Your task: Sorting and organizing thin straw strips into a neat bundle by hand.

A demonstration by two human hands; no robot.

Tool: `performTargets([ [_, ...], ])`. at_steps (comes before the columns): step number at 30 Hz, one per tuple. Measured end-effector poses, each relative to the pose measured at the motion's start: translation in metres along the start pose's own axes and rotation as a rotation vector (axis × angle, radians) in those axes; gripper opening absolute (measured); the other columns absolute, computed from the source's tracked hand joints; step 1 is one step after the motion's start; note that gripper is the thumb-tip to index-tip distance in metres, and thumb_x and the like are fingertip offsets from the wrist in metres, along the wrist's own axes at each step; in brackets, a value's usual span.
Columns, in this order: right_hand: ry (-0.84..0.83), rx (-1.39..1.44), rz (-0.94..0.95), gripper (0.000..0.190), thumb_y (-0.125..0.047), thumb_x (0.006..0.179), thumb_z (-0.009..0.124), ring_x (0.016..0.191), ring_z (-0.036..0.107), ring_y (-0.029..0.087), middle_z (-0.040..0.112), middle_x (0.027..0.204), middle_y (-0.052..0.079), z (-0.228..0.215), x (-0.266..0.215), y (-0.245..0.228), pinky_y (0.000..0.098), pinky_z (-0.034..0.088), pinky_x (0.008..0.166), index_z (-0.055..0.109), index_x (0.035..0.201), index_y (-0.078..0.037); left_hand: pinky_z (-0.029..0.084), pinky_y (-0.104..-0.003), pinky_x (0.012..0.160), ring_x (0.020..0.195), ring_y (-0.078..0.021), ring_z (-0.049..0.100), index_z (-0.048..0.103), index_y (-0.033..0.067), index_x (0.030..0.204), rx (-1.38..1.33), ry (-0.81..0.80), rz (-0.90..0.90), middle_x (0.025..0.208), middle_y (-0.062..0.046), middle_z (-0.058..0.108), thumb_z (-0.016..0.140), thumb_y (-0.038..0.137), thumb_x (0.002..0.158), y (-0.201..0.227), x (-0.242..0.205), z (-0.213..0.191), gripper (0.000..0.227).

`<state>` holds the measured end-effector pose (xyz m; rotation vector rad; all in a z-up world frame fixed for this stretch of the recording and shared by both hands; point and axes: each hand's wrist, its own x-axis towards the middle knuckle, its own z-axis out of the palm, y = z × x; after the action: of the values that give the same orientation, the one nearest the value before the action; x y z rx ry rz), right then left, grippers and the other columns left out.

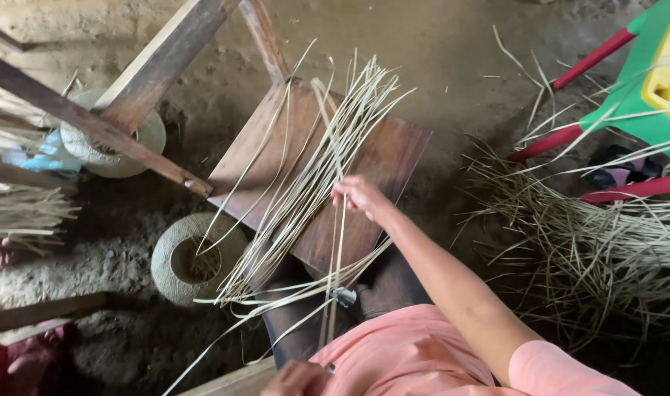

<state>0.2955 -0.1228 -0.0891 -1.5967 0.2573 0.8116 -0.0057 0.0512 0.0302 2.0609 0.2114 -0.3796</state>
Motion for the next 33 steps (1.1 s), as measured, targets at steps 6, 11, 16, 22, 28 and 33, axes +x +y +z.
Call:
performTargets([
  [6, 0.148, -0.110, -0.233, 0.027, -0.018, 0.099, 0.051, 0.039, 0.043, 0.004, 0.069, 0.075, 0.009, 0.004, -0.017, -0.063, 0.0149, 0.038, 0.037, 0.067, 0.085, -0.002, 0.044, -0.020, 0.051, 0.052, -0.0056, 0.057, 0.071, 0.0119, 0.070, -0.201, 0.403, -0.032, 0.058, 0.003, 0.067, 0.060, -0.005, 0.066, -0.057, 0.022, -0.014, 0.020],
  [11, 0.226, -0.009, -0.228, 0.027, -0.024, 0.100, 0.050, 0.042, 0.040, 0.005, 0.067, 0.078, 0.006, 0.004, -0.017, -0.090, 0.0164, 0.034, 0.039, 0.069, 0.098, -0.005, 0.050, -0.021, 0.060, 0.062, -0.0102, 0.060, 0.069, 0.0027, 0.080, -0.387, 0.423, -0.030, 0.070, -0.005, 0.068, 0.060, -0.013, 0.070, -0.087, 0.053, -0.045, 0.021],
  [16, 0.097, -0.409, -0.076, 0.044, -0.044, 0.094, 0.048, 0.045, 0.039, 0.007, 0.061, 0.071, 0.004, 0.002, -0.031, -0.076, 0.0203, 0.041, 0.051, 0.067, 0.105, -0.005, 0.045, -0.026, 0.057, 0.060, -0.0125, 0.056, 0.064, 0.0134, 0.084, 0.041, 0.454, -0.074, 0.072, -0.001, 0.065, 0.063, -0.007, 0.078, -0.104, 0.076, -0.082, 0.021],
  [22, -0.127, -0.482, -0.012, 0.022, -0.027, 0.093, 0.056, 0.054, 0.054, 0.006, 0.069, 0.084, 0.002, 0.005, -0.027, 0.020, 0.0185, 0.040, 0.046, 0.067, 0.103, -0.011, 0.044, -0.045, 0.078, 0.096, -0.0332, 0.054, 0.051, 0.0117, 0.117, 0.591, 0.534, -0.239, 0.101, -0.008, 0.064, 0.061, -0.002, 0.079, -0.139, 0.101, -0.072, 0.041],
  [28, -0.204, -0.315, -0.137, 0.021, -0.016, 0.086, 0.062, 0.055, 0.059, 0.010, 0.070, 0.080, 0.008, 0.002, -0.030, 0.086, 0.0165, 0.044, 0.039, 0.068, 0.101, -0.004, 0.050, -0.043, 0.074, 0.085, -0.0374, 0.061, 0.067, 0.0089, 0.085, 0.345, 0.350, 0.307, 0.086, -0.013, 0.065, 0.048, -0.014, 0.063, -0.086, 0.123, 0.008, 0.037],
  [33, -0.208, -0.451, -0.188, 0.012, -0.018, 0.086, 0.062, 0.056, 0.061, 0.010, 0.070, 0.075, 0.003, 0.000, -0.051, 0.073, 0.0207, 0.048, 0.045, 0.071, 0.090, -0.009, 0.055, -0.041, 0.066, 0.076, -0.0321, 0.067, 0.067, 0.0170, 0.091, 0.278, 0.123, 0.109, 0.086, -0.004, 0.065, 0.064, 0.026, 0.082, -0.066, 0.142, 0.064, 0.013],
])
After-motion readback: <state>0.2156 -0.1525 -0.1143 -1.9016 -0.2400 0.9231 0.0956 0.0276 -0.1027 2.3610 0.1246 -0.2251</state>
